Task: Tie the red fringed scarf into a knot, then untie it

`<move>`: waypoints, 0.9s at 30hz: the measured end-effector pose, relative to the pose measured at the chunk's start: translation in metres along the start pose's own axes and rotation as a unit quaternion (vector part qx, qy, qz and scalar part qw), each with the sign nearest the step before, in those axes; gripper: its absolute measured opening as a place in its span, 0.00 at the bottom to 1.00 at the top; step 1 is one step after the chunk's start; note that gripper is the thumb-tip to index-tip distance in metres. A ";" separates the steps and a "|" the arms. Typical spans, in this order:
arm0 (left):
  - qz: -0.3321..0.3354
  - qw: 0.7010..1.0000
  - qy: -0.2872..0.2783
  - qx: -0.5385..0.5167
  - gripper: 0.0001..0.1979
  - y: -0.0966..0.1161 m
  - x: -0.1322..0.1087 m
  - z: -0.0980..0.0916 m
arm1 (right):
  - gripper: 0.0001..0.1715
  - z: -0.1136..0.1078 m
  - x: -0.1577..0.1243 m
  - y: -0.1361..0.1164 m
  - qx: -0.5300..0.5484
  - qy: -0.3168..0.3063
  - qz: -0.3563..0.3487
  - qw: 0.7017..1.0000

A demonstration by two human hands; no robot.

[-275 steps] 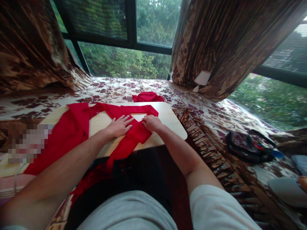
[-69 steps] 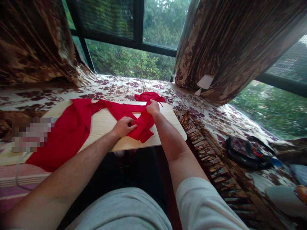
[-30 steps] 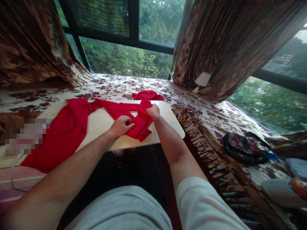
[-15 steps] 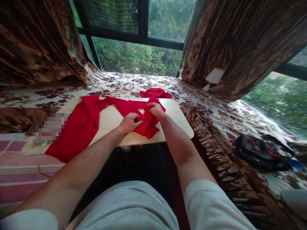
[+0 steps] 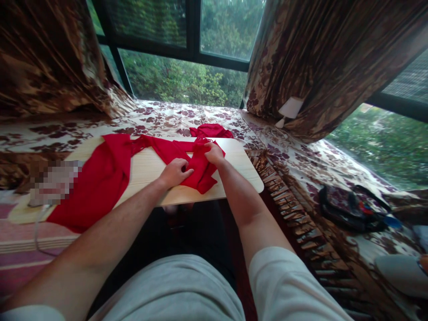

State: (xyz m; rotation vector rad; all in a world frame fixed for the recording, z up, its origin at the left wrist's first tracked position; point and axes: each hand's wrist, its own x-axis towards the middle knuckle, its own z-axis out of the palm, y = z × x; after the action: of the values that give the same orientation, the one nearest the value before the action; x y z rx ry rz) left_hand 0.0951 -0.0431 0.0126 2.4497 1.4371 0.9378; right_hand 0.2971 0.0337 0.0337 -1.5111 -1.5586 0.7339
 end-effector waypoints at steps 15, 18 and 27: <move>0.081 0.993 0.069 -0.057 0.17 0.017 -0.006 -0.007 | 0.08 -0.043 -0.046 0.023 -0.200 0.089 0.075 0.973; 0.116 0.993 -0.005 -0.016 0.22 0.035 -0.002 -0.011 | 0.09 -0.041 -0.046 0.025 -0.142 0.112 0.108 0.978; -0.051 0.985 -0.153 0.056 0.39 0.049 0.019 0.025 | 0.19 -0.020 -0.053 0.002 0.335 0.154 0.237 0.899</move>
State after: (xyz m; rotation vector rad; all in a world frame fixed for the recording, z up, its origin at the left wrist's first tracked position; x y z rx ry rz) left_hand 0.1526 -0.0487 0.0217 2.4352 1.5200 0.4459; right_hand 0.3118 -0.0211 0.0331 -1.3776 -0.5874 1.1020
